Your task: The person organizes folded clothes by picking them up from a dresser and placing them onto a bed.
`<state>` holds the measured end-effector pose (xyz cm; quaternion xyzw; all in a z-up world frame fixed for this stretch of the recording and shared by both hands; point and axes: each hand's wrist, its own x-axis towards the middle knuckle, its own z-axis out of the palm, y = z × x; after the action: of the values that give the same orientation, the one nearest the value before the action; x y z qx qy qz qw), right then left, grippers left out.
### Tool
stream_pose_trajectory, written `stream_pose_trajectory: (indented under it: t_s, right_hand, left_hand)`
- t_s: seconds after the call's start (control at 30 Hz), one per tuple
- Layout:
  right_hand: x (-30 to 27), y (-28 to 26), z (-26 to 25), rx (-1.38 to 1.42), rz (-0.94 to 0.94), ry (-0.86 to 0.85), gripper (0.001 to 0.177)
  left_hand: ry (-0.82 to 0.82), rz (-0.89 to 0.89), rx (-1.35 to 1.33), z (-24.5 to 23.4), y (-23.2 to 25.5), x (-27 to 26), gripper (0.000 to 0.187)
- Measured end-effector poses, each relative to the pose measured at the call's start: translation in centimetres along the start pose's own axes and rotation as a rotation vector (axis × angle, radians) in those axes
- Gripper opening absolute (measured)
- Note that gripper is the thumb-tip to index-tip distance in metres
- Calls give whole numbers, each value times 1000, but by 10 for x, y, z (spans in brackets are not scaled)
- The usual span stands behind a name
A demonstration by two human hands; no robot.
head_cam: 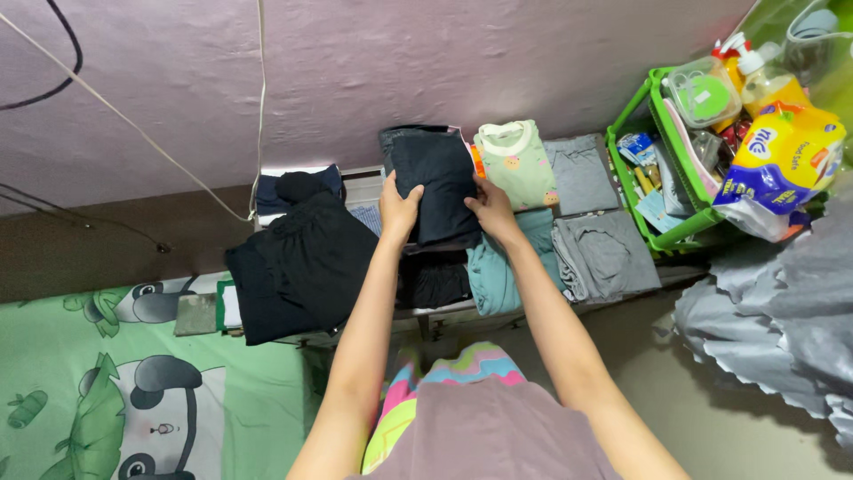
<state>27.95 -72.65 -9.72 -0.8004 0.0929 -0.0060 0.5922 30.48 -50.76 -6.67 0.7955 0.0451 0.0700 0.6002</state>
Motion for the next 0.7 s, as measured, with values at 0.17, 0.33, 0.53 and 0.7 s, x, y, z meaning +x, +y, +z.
stream_pose_trajectory:
  t_s: [0.17, 0.33, 0.53, 0.7]
  right_hand:
    - [1, 12, 1, 177, -164, -10, 64]
    - [-7, -1, -9, 248, -177, -55, 58]
    - [-24, -25, -48, 413, -19, 87, 51]
    - [-44, -29, -87, 725, 38, 128, 52]
  left_hand:
    - [-228, -277, -579, 1, -6, 1, 45]
    - [-371, -507, -829, 10, 8, 1, 45]
    - [-415, -639, -1244, 11, 24, -12, 42]
    - [-703, -497, -1528, 31, 52, -23, 42]
